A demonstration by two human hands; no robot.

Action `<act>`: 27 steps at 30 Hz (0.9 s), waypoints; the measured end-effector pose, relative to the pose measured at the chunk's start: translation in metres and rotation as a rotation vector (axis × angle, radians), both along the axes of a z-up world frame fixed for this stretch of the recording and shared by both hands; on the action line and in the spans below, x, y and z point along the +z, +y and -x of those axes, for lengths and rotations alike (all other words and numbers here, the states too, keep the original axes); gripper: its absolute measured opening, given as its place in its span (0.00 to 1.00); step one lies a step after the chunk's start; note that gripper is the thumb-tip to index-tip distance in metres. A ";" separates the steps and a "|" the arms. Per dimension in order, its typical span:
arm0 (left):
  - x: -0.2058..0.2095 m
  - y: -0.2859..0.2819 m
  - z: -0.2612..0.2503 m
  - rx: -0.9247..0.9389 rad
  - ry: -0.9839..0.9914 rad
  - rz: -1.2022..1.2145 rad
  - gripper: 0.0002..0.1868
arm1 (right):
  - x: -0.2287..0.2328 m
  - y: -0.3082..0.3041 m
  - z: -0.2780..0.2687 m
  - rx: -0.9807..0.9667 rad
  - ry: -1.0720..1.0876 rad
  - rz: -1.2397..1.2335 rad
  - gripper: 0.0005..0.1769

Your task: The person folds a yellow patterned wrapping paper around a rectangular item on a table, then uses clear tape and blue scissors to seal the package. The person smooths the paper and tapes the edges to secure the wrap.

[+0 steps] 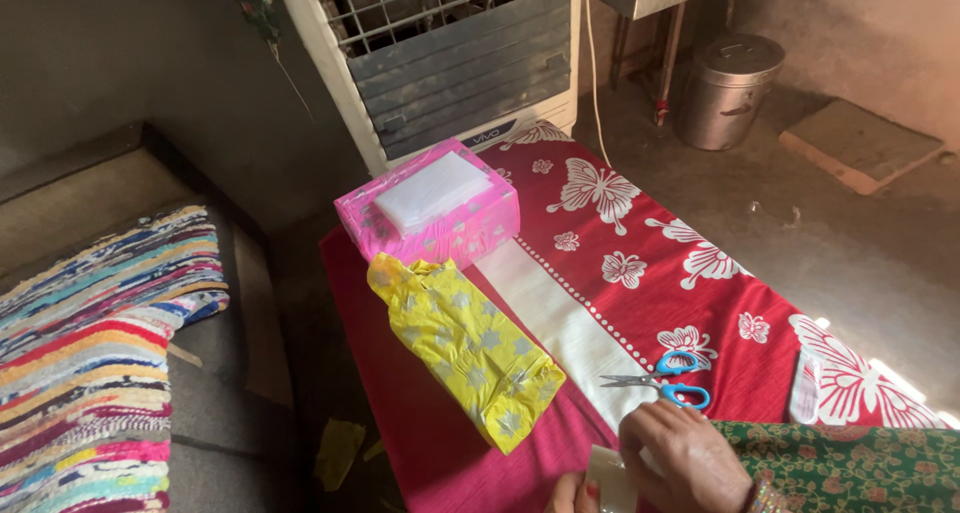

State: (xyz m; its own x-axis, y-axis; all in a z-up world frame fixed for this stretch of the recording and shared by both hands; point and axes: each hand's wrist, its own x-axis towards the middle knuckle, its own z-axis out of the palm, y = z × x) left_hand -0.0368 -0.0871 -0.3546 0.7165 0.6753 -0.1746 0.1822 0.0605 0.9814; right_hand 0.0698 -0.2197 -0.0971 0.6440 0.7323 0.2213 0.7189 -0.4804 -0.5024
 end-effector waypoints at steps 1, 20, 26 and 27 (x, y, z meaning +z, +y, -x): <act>0.001 0.001 0.001 -0.003 0.006 0.001 0.23 | -0.004 -0.003 -0.003 -0.070 0.038 0.004 0.09; 0.016 0.032 0.030 -0.029 0.090 0.018 0.26 | -0.047 -0.042 -0.063 -0.272 1.496 -0.358 0.12; 0.010 0.035 0.031 -0.031 0.092 0.007 0.27 | -0.036 -0.036 -0.053 -0.363 1.606 -0.384 0.09; 0.009 0.037 0.032 -0.030 0.091 0.007 0.27 | -0.041 -0.036 -0.053 -0.362 1.617 -0.408 0.10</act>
State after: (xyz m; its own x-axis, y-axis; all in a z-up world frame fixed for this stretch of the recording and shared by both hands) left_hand -0.0687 -0.0506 -0.3458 0.7172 0.6525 -0.2446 0.2727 0.0602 0.9602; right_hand 0.1226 -0.2554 -0.1377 0.4917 0.5745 -0.6543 -0.7183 -0.1571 -0.6777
